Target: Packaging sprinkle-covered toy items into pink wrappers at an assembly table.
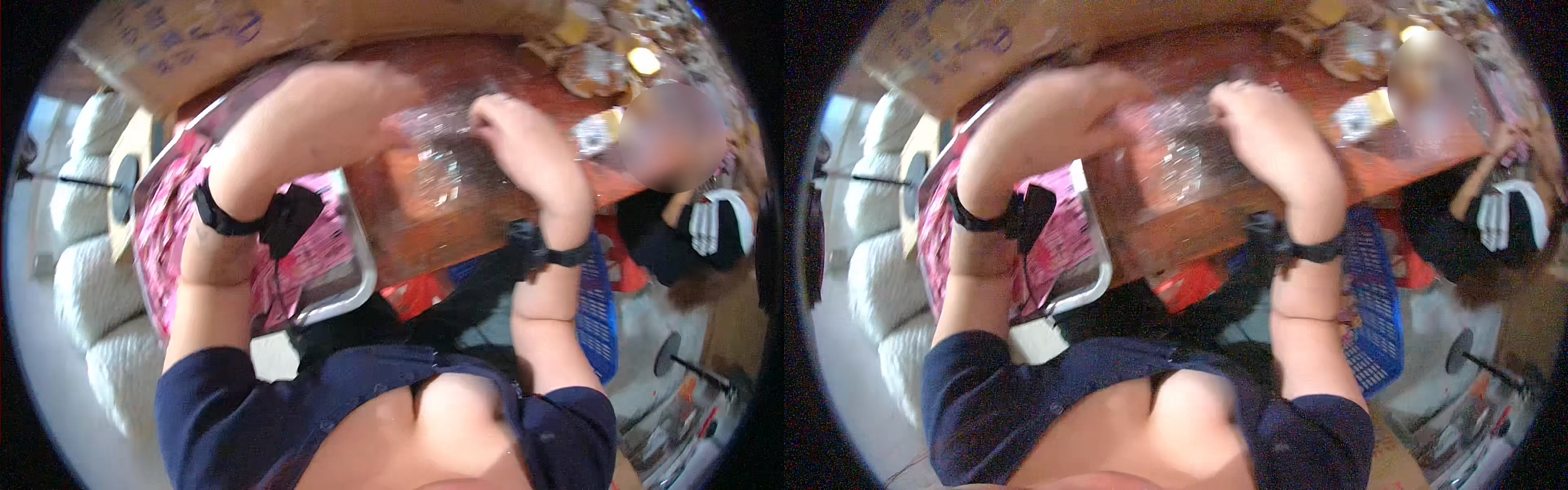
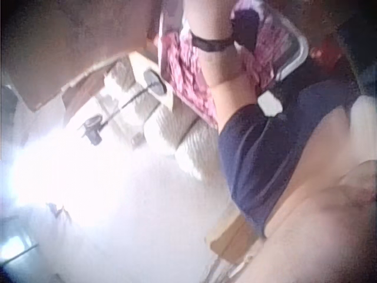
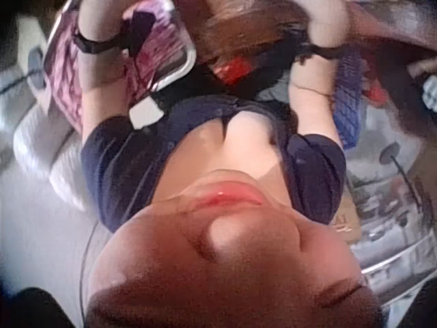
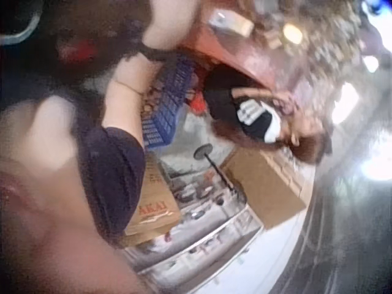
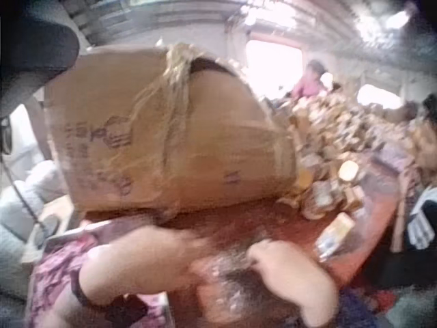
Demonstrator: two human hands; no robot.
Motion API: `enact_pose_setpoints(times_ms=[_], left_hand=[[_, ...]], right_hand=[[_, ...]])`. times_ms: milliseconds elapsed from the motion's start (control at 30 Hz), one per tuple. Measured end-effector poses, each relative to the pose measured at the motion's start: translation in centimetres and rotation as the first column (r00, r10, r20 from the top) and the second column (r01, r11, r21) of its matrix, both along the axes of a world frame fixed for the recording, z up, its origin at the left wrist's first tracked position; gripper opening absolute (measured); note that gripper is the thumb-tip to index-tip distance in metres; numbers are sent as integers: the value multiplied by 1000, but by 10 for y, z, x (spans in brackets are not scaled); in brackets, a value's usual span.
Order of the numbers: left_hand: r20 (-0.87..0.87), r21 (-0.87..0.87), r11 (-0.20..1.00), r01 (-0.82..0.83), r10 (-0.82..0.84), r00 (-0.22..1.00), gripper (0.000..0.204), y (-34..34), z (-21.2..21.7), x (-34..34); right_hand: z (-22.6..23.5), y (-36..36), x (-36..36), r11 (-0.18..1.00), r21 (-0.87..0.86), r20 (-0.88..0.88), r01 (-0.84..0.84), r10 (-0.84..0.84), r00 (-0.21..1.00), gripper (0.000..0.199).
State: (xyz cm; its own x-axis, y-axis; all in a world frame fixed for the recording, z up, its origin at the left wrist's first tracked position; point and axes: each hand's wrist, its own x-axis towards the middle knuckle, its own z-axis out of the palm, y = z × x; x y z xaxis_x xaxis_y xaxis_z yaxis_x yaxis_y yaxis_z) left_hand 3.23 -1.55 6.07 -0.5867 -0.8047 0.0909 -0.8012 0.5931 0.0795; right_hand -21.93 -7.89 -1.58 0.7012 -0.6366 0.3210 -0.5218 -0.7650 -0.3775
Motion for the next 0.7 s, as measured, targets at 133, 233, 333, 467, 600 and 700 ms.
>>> enact_pose_setpoints(times_ms=[133, 233, 333, 467, 600, 700], left_hand=[[-210, -47, 999, -20, 9, 978, 28, 21, 76, -22], [-504, 81, 983, -163, 182, 844, 28, 40, 67, -11], [-151, 28, 994, -101, 104, 983, 26, 53, 121, -28], [-181, 149, 940, -307, 331, 926, 28, 56, 117, -6], [-444, 42, 977, -208, 204, 872, 26, 34, 84, 53], [374, -96, 962, -254, 271, 887, 29, 30, 54, 118]], right_hand=[[3, 3, -4, 998, -50, 51, -47, 49, 997, 20], [-6, -4, -11, 999, -5, 24, -53, 53, 998, 21], [0, -6, -1, 988, 132, -25, -82, 86, 996, 18], [7, 1, 1, 989, 106, 39, -104, 101, 994, 11], [11, 7, -4, 1000, -21, 57, -13, 14, 998, 13], [17, 12, -7, 997, 62, 106, -45, 38, 994, 11]])
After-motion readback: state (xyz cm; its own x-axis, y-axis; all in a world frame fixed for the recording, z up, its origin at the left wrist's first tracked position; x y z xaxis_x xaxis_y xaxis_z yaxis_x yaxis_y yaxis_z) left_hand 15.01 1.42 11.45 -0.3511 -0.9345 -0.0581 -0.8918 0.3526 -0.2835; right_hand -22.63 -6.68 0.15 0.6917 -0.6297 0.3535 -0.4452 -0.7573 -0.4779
